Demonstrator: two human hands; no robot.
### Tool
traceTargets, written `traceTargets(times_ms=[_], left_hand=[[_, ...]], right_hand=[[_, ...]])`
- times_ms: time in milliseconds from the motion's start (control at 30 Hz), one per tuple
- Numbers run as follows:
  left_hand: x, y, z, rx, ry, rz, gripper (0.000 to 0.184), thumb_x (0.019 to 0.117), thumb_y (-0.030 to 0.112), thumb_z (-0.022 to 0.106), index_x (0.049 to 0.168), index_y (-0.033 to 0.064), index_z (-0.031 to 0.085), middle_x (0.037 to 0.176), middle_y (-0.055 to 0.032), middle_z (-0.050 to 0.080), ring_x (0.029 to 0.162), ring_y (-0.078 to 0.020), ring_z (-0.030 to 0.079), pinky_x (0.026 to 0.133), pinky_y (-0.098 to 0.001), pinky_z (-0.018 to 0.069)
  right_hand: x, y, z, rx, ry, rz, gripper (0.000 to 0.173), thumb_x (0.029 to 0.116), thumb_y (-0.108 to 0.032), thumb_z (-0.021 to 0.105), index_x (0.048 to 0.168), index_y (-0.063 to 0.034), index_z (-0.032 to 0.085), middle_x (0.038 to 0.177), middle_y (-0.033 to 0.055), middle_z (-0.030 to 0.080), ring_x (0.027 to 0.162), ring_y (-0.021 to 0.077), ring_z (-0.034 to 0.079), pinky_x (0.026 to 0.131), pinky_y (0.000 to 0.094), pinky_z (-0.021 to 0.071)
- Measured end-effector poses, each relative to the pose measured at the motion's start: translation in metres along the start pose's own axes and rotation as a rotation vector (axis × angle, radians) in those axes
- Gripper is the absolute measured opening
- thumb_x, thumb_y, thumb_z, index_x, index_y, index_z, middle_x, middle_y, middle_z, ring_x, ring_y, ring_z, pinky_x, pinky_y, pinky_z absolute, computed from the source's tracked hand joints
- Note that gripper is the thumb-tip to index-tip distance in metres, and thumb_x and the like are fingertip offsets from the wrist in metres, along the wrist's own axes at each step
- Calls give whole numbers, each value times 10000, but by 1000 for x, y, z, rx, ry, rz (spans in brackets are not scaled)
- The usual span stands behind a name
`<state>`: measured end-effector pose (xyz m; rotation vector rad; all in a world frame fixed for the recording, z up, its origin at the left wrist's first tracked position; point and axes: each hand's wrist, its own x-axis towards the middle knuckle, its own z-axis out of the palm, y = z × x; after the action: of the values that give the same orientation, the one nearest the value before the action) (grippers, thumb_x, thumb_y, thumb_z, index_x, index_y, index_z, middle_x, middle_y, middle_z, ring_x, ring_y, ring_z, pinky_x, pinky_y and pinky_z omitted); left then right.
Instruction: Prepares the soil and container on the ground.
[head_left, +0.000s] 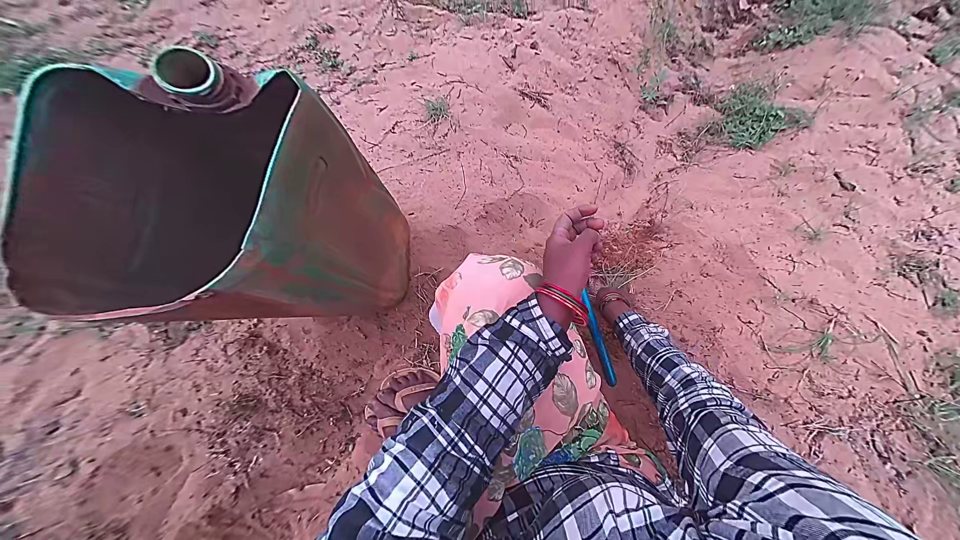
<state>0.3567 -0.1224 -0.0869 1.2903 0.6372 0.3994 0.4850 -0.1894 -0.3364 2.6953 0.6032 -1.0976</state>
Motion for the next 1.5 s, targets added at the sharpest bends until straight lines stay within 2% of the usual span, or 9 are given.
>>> traceTargets(times_ms=[133, 400, 567, 667, 867, 1100, 1200, 1300, 1500], left_hand=[[11, 7, 3, -124, 47, 3, 356, 996, -26, 495, 1327, 75, 579, 1049, -49, 646, 729, -70, 569, 649, -208, 479], [10, 7, 2, -129, 25, 7, 356, 996, -30, 492, 1329, 68, 574, 1074, -49, 640, 744, -65, 572, 647, -201, 477], [9, 8, 2, -128, 28, 3, 355, 994, -24, 495, 1326, 71, 578, 1081, -46, 637, 760, -69, 571, 657, -208, 478], [8, 8, 3, -131, 27, 10, 348, 998, -28, 495, 1323, 68, 575, 1070, -44, 641, 754, -64, 575, 654, -203, 482], [7, 8, 5, -140, 38, 17, 344, 996, -37, 498, 1321, 53, 563, 1050, -39, 636, 725, -56, 572, 639, -189, 487], [4, 3, 3, -65, 48, 21, 377, 1003, 10, 499, 1361, 115, 554, 1104, -28, 649, 712, -45, 570, 625, -184, 473], [11, 3, 4, -99, 63, 16, 365, 980, -25, 505, 1329, 66, 567, 1077, -49, 647, 753, -71, 584, 651, -215, 487], [12, 3, 2, -103, 63, 13, 364, 993, -25, 502, 1339, 65, 568, 1069, -50, 640, 752, -74, 578, 660, -221, 487], [9, 5, 3, -91, 30, 12, 355, 1004, -9, 496, 1343, 72, 564, 1075, -42, 641, 752, -66, 587, 663, -201, 494]], right_hand=[[4, -2, 2, -61, -82, -66, 419, 1018, -253, 564, 1300, 50, 629, 1385, 288, 596, 1316, 455, 560, 1025, 683, 443], [-2, 15, 11, 111, 25, -63, 456, 972, -330, 637, 1208, 56, 692, 1371, 315, 599, 1337, 499, 525, 1042, 733, 401], [-25, 47, 9, 450, -89, -228, 515, 1092, -372, 499, 1220, 113, 613, 1209, 307, 633, 1131, 394, 625, 999, 559, 463], [-26, 76, 14, 649, 48, -170, 641, 1068, -488, 523, 1270, 116, 600, 1270, 328, 629, 1219, 419, 615, 1072, 564, 445], [-24, 47, 23, 310, -35, -445, 415, 1027, -191, 620, 1319, 104, 587, 1312, 321, 624, 1258, 454, 601, 1093, 601, 443], [-25, 14, 40, -23, -2, -512, 644, 992, -178, 648, 1560, 1, 403, 1576, 271, 433, 1451, 508, 388, 1163, 686, 305], [-24, 36, 33, -129, 74, -588, 490, 938, -3, 638, 1422, -72, 610, 1554, 232, 473, 1412, 530, 414, 1061, 768, 350], [-19, 92, 4, -134, 160, -398, 572, 880, 52, 651, 1396, -194, 660, 1522, 243, 506, 1386, 559, 430, 1005, 799, 373], [-34, 250, -38, 183, 401, 254, 427, 935, -74, 687, 1361, -52, 658, 1493, 316, 498, 1406, 595, 385, 1035, 827, 329]])
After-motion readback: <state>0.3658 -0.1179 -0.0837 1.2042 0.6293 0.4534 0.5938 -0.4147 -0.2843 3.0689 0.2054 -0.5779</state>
